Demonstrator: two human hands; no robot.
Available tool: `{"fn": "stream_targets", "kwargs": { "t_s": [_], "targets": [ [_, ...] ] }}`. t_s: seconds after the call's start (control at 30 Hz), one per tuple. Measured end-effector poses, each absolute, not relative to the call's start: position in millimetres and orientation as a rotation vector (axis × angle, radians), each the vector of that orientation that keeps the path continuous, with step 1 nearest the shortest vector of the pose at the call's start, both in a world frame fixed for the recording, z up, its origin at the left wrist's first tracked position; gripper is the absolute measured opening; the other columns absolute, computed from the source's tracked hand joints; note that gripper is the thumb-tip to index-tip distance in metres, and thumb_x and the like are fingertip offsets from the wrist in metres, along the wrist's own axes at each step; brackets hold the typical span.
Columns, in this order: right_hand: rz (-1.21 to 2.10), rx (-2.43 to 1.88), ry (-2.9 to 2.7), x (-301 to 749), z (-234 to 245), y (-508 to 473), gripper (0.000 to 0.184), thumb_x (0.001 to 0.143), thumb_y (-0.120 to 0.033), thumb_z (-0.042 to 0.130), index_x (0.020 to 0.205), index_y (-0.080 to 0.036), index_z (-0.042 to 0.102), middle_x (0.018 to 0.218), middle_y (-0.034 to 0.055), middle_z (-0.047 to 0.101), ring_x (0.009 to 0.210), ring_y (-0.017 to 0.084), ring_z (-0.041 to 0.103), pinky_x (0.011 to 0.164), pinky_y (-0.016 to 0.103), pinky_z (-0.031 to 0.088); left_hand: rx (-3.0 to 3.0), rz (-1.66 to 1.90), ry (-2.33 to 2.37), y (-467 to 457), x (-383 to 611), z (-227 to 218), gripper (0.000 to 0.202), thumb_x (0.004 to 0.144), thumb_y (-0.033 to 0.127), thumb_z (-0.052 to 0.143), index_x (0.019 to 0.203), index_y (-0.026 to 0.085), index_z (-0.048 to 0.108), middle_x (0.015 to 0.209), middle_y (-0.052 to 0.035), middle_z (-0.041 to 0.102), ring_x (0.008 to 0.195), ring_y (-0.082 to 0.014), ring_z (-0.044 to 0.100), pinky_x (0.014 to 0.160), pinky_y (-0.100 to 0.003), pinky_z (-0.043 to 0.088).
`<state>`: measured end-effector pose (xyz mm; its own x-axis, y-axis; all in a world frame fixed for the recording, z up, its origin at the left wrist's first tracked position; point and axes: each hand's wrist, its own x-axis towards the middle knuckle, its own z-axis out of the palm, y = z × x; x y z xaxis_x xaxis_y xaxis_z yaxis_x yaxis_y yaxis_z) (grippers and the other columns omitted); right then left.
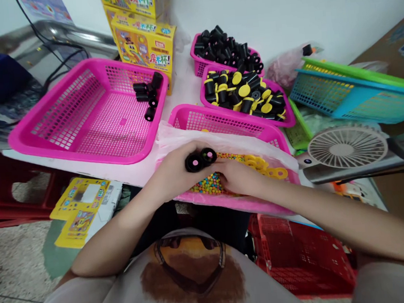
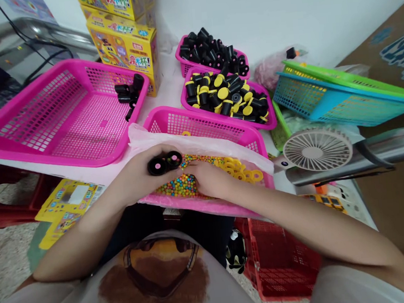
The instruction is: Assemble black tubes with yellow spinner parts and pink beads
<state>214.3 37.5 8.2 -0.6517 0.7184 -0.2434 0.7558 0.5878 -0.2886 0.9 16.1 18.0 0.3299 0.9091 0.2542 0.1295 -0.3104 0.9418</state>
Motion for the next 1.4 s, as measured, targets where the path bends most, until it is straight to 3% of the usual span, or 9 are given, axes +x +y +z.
{"fn": "stream_targets", "kwargs": {
  "t_s": [0.13, 0.23, 0.4, 0.6, 0.7, 0.9, 1.13, 1.23, 1.4],
  "targets": [
    [-0.665, 1.315, 2.726, 213, 8, 37, 0.052, 0.075, 0.006, 0.055, 0.112, -0.019, 0.081, 0.12, 0.011, 0.081, 0.113, 0.029, 0.075, 0.103, 0.04, 0.056, 1.684, 1.074, 0.953, 16, 1, 19, 0.02, 0.086, 0.03, 0.076, 0.101, 0.02, 0.068, 0.109, -0.0037, 0.076, 0.103, -0.022, 0.069, 0.097, -0.037, 0.053],
    [-0.836, 1.388, 2.7, 214, 16, 35, 0.048, 0.077, 0.003, 0.056, 0.109, -0.021, 0.082, 0.114, 0.0064, 0.083, 0.109, 0.026, 0.077, 0.101, 0.038, 0.057, 1.659, 1.081, 0.966, 15, 1, 20, 0.02, 0.085, 0.032, 0.077, 0.099, 0.02, 0.068, 0.107, -0.0032, 0.076, 0.102, -0.0219, 0.07, 0.095, -0.036, 0.053],
    [-1.158, 1.485, 2.814, 224, 36, 35, 0.022, 0.088, -0.019, 0.067, 0.106, -0.022, 0.08, 0.112, 0.0049, 0.083, 0.107, 0.024, 0.076, 0.102, 0.04, 0.057, 1.645, 1.099, 1.066, 14, 2, 19, 0.027, 0.086, 0.034, 0.077, 0.107, 0.02, 0.07, 0.106, -0.0019, 0.077, 0.1, -0.0214, 0.071, 0.094, -0.034, 0.054],
    [-1.092, 1.528, 3.023, 226, 71, 38, 0.031, 0.09, -0.017, 0.06, 0.114, -0.022, 0.079, 0.105, 0.0063, 0.082, 0.09, 0.02, 0.075, 0.078, 0.034, 0.059, 1.644, 1.101, 1.128, 15, 4, 16, 0.03, 0.085, 0.03, 0.074, 0.113, 0.019, 0.07, 0.11, -0.0039, 0.078, 0.102, -0.0235, 0.072, 0.096, -0.038, 0.055],
    [-0.818, 1.471, 3.195, 213, 85, 39, 0.037, 0.092, -0.013, 0.057, 0.12, -0.022, 0.078, 0.101, 0.005, 0.081, 0.084, 0.018, 0.074, 0.074, 0.032, 0.059, 1.634, 1.091, 1.131, 15, 5, 16, 0.032, 0.084, 0.028, 0.075, 0.114, 0.02, 0.071, 0.11, -0.0033, 0.079, 0.102, -0.0237, 0.072, 0.097, -0.038, 0.055],
    [0.094, 0.818, 3.435, 192, 81, 47, 0.048, 0.095, 0.0, 0.039, 0.125, -0.02, 0.072, 0.113, 0.0072, 0.074, 0.106, 0.02, 0.071, 0.091, 0.035, 0.062, 1.628, 1.058, 1.16, 16, 6, 17, 0.036, 0.084, 0.028, 0.076, 0.118, 0.017, 0.071, 0.108, -0.0039, 0.08, 0.101, -0.0251, 0.074, 0.093, -0.037, 0.056],
    [0.814, 0.408, 3.3, 187, 95, 41, 0.036, 0.106, -0.007, 0.035, 0.112, -0.009, 0.071, 0.099, 0.0127, 0.072, 0.091, 0.023, 0.068, 0.083, 0.038, 0.064, 1.681, 1.111, 1.156, 16, 7, 18, 0.023, 0.084, 0.021, 0.074, 0.106, 0.016, 0.071, 0.102, -0.0026, 0.079, 0.095, -0.0215, 0.073, 0.089, -0.032, 0.055],
    [0.712, 0.452, 3.293, 192, 101, 45, 0.035, 0.104, -0.006, 0.039, 0.112, -0.015, 0.072, 0.104, 0.011, 0.073, 0.094, 0.023, 0.069, 0.083, 0.038, 0.064, 1.668, 1.089, 1.139, 16, 7, 18, 0.025, 0.084, 0.024, 0.075, 0.108, 0.016, 0.07, 0.103, -0.003, 0.078, 0.097, -0.022, 0.072, 0.09, -0.034, 0.054],
    [0.018, 0.623, 3.413, 205, 92, 61, 0.054, 0.085, 0.007, 0.04, 0.113, -0.022, 0.075, 0.109, 0.0032, 0.076, 0.096, 0.016, 0.073, 0.081, 0.028, 0.062, 1.672, 1.078, 1.075, 16, 5, 15, 0.031, 0.085, 0.025, 0.075, 0.115, 0.018, 0.07, 0.108, -0.0017, 0.078, 0.099, -0.0204, 0.071, 0.092, -0.033, 0.053]
  ]
}}
